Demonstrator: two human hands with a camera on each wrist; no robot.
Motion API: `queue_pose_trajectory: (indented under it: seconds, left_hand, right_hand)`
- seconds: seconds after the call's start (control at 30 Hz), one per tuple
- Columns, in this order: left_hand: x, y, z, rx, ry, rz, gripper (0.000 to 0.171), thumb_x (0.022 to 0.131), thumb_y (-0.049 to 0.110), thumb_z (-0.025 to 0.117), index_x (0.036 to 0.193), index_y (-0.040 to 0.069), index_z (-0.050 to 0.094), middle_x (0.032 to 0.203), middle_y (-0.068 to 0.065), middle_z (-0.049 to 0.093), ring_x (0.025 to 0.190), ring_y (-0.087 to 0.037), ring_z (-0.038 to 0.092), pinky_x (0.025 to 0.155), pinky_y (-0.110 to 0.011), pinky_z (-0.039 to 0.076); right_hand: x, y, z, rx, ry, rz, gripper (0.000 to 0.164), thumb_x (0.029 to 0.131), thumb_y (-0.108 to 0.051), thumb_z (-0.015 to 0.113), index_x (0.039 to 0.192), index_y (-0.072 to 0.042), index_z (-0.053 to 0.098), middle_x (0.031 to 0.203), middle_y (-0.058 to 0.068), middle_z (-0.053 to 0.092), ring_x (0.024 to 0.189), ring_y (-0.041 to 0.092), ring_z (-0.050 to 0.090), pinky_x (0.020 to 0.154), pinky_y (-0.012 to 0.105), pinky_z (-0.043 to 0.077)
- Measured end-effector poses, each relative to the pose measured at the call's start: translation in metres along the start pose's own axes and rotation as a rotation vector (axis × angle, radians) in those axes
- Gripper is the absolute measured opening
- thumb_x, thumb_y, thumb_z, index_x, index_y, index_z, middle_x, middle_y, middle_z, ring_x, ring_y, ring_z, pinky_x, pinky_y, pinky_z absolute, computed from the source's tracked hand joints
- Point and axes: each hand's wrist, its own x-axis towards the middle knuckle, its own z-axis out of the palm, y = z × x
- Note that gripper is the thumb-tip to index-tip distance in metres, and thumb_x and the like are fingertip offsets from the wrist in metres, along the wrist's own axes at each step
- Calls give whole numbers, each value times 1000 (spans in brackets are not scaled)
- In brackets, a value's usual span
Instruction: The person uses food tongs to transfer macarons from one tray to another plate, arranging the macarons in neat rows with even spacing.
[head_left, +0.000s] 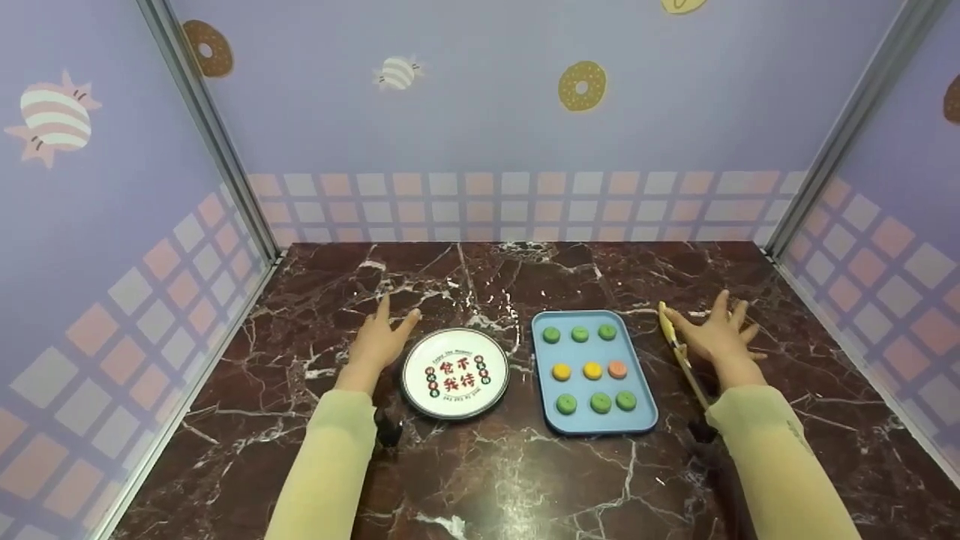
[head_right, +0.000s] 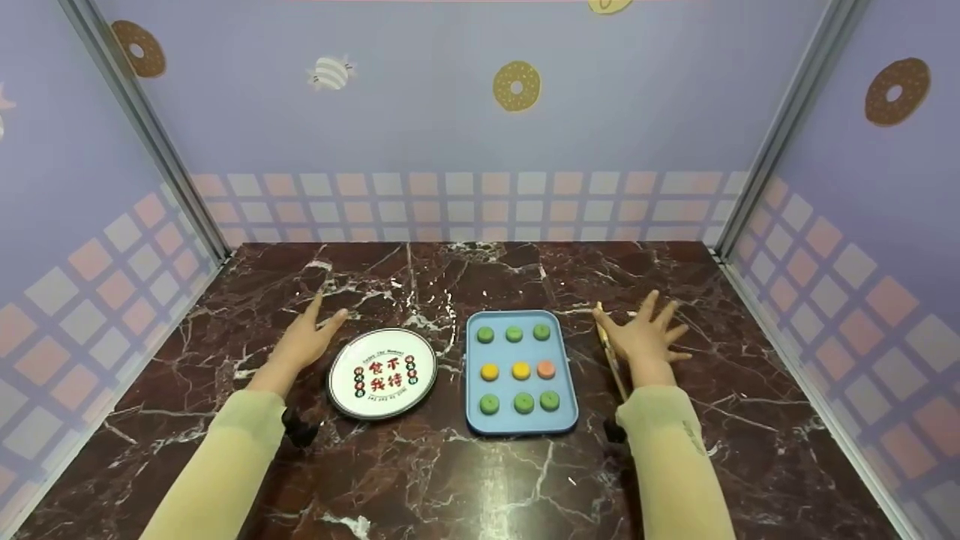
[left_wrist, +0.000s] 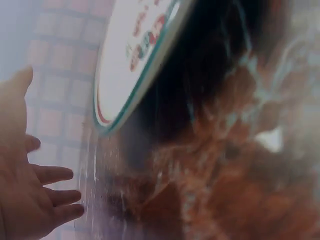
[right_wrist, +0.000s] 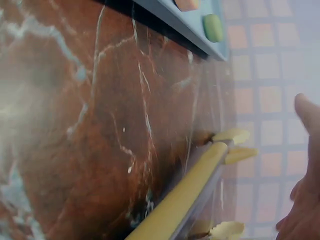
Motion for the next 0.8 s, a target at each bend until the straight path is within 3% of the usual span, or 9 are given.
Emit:
queue_pose_trajectory:
  seconds: [0.23,0.37,0.43,0.5,0.57,0.67,0.8]
  left_hand:
    - [-20,-12,6,-283,106,-48,81,104,65,37,157,3,37,155,-28,47,142,-46,46,120,-60,37]
    - [-31,-12,12,-388,109,-61,71,105,56,45,147,-2,49,143,-29,57,125,-43,60,100,-49,57]
    - [-36,-11,16,-414,104,-73,67,104,50,52,145,-3,51,139,-29,59,119,-42,64,88,-43,62]
    - [-41,-11,19,-425,104,-79,62,103,45,57,144,-2,53,137,-30,61,118,-42,65,85,-41,63]
    - [-44,-11,21,-414,117,-86,58,101,39,62,142,-2,55,135,-30,63,120,-42,65,90,-43,62]
    - [-49,-11,23,-399,128,-77,55,100,32,65,140,-4,57,131,-30,66,118,-43,66,95,-47,59]
    - [-53,-11,25,-416,109,-60,53,98,27,68,138,-7,58,127,-31,67,112,-43,68,86,-43,63]
  right_hand:
    - [-16,14,1,59,-21,129,135,87,-85,46,147,-5,-44,155,38,-38,144,70,-19,111,88,5]
    - [-27,19,6,70,-23,159,140,87,-81,52,145,3,-43,155,47,-28,144,72,-11,119,80,10]
    - [-32,21,8,74,-16,177,143,86,-79,56,144,7,-42,154,50,-23,144,72,-10,120,78,11]
    - [-36,23,10,59,-2,188,147,84,-79,60,144,12,-39,153,54,-17,144,72,-7,121,76,13]
    - [-38,23,12,32,14,196,149,83,-78,62,145,18,-32,151,58,-10,144,72,-3,121,74,17]
    - [-39,22,16,-38,46,187,146,82,-76,65,147,29,-12,146,61,6,138,72,14,118,71,25]
    - [-38,21,20,-106,81,160,134,82,-73,67,140,36,14,137,59,24,123,66,30,106,68,32]
